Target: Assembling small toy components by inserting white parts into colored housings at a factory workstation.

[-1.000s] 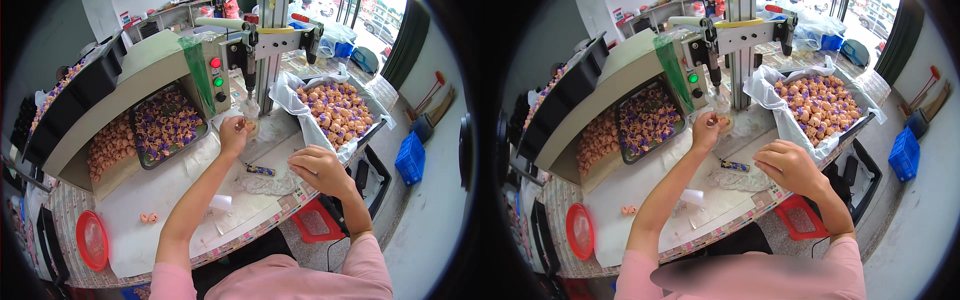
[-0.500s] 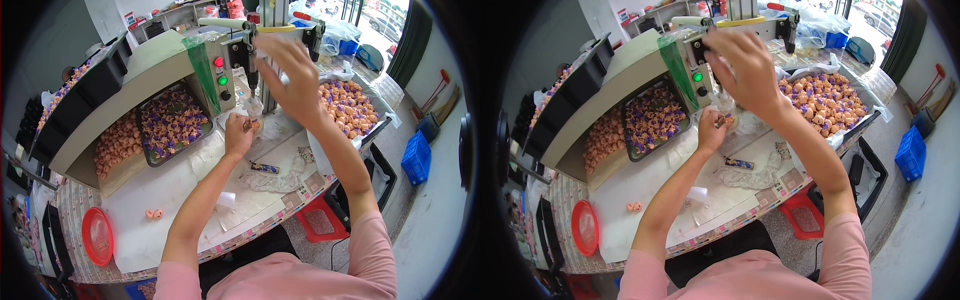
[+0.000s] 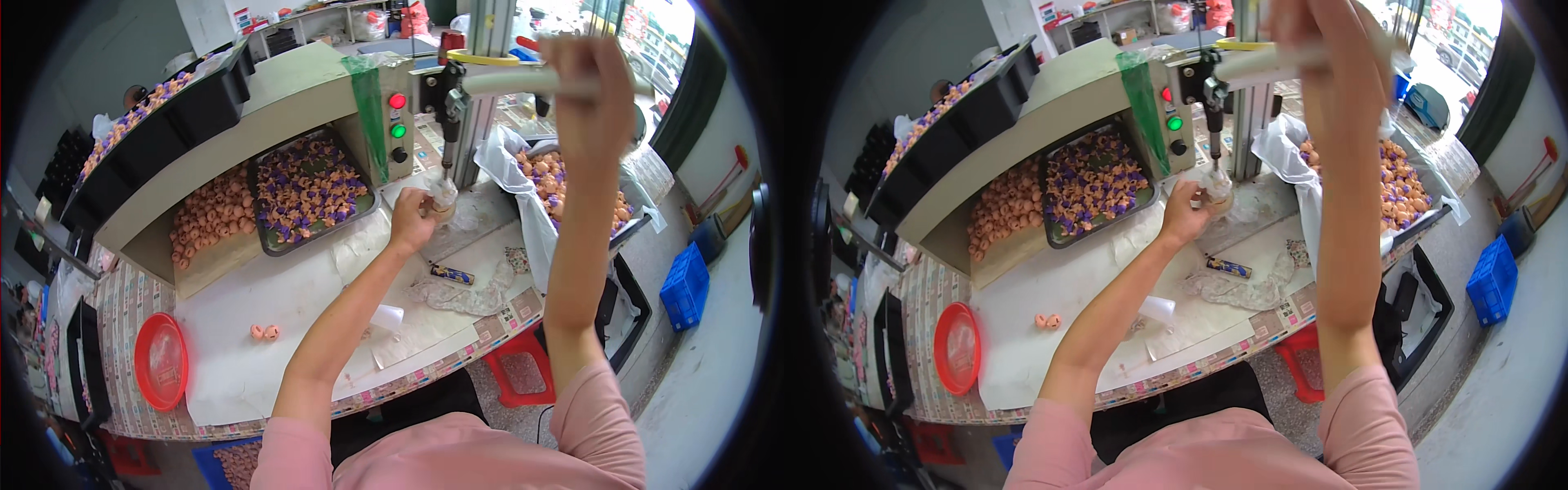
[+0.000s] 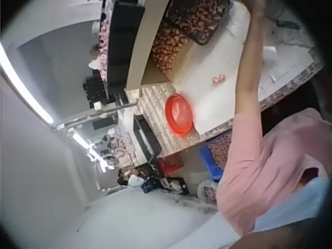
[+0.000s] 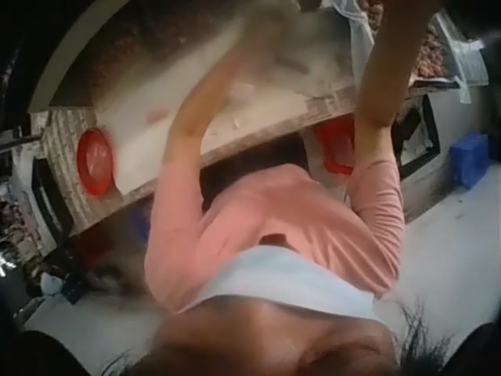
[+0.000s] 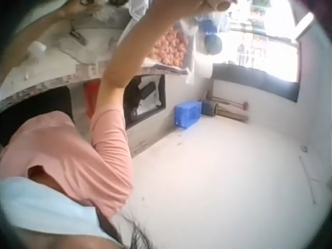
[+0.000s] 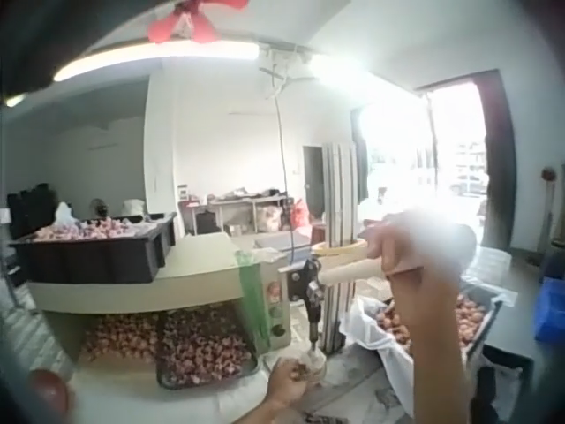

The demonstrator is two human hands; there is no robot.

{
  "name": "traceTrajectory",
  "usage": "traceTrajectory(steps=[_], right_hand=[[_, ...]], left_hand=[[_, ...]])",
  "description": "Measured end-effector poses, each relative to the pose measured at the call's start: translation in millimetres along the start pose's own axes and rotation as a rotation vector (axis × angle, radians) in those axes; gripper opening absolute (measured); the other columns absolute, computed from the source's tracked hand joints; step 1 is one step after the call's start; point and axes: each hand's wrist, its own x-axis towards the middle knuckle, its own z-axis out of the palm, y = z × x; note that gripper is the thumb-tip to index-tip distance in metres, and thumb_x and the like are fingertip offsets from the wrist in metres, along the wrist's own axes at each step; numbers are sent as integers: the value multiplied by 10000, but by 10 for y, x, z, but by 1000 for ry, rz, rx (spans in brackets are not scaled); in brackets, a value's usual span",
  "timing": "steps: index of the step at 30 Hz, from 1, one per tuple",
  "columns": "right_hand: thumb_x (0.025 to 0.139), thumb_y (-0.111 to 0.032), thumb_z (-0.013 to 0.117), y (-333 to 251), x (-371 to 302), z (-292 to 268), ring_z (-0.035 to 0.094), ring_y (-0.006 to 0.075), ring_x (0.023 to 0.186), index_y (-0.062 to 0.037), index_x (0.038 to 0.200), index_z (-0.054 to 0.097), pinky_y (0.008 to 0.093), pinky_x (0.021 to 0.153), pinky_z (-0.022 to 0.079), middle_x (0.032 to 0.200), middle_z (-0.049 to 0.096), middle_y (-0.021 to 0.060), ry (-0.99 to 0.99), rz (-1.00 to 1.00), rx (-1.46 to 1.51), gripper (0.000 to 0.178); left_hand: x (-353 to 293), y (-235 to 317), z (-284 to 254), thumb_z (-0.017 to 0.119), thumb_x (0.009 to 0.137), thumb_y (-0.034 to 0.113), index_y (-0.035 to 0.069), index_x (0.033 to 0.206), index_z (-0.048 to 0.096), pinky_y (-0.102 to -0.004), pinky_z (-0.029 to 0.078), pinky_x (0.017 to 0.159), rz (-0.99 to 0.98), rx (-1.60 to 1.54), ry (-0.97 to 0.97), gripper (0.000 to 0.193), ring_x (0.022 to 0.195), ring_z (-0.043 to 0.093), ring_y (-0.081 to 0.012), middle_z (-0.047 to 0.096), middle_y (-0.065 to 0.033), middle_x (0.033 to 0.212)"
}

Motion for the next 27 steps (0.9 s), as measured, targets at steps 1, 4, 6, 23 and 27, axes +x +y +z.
traceTrajectory(steps=[1, 4, 6, 23, 27], right_hand=[[975, -263, 456, -71, -287, 56, 499, 233, 837, -28, 791, 541, 419, 953, 363, 692, 467, 52, 23, 17, -130, 310], [955, -339, 494, 77, -1051, -39, 528, 331, 1104, -4, 937, 602, 495, 1036, 321, 1036, 638, 175, 79, -11, -507, 353], [950, -249, 509, 161, -1389, 118, 470, 285, 1239, 44, 1218, 532, 395, 1065, 328, 1267, 539, 195, 386, 241, -762, 398], [784, -54, 663, 250, -2836, 1841, 556, 340, 979, -1, 1137, 592, 395, 864, 431, 1057, 628, 171, -381, 604, -692, 363], [759, -91, 700, 224, -2909, 1961, 535, 349, 934, -34, 1158, 574, 429, 818, 428, 1021, 612, 155, -504, 706, -773, 422]], left_hand=[[-31, 29, -84, 743, 687, 44, 32, 1020, 637, -327, 491, 747, -8, 8, 15, 350, 890, 575, -206, 545, -73, 959], [-262, 281, -487, 699, 718, 26, 46, 1089, 623, -333, 504, 834, -203, -103, -93, 379, 988, 568, -202, 535, -100, 1111], [-565, 452, -955, 696, 723, 24, 48, 1093, 617, -337, 490, 855, -193, -73, -78, 379, 1019, 554, -220, 530, -108, 1126], [-2541, 172, -3136, 631, 804, 20, 17, 1132, 571, -352, 488, 776, -56, 674, -81, 333, 907, 538, -282, 539, -139, 1150], [-2614, 179, -3083, 618, 824, 27, 26, 1071, 585, -327, 476, 721, -114, 559, 55, 249, 862, 556, -249, 574, -102, 1028]])
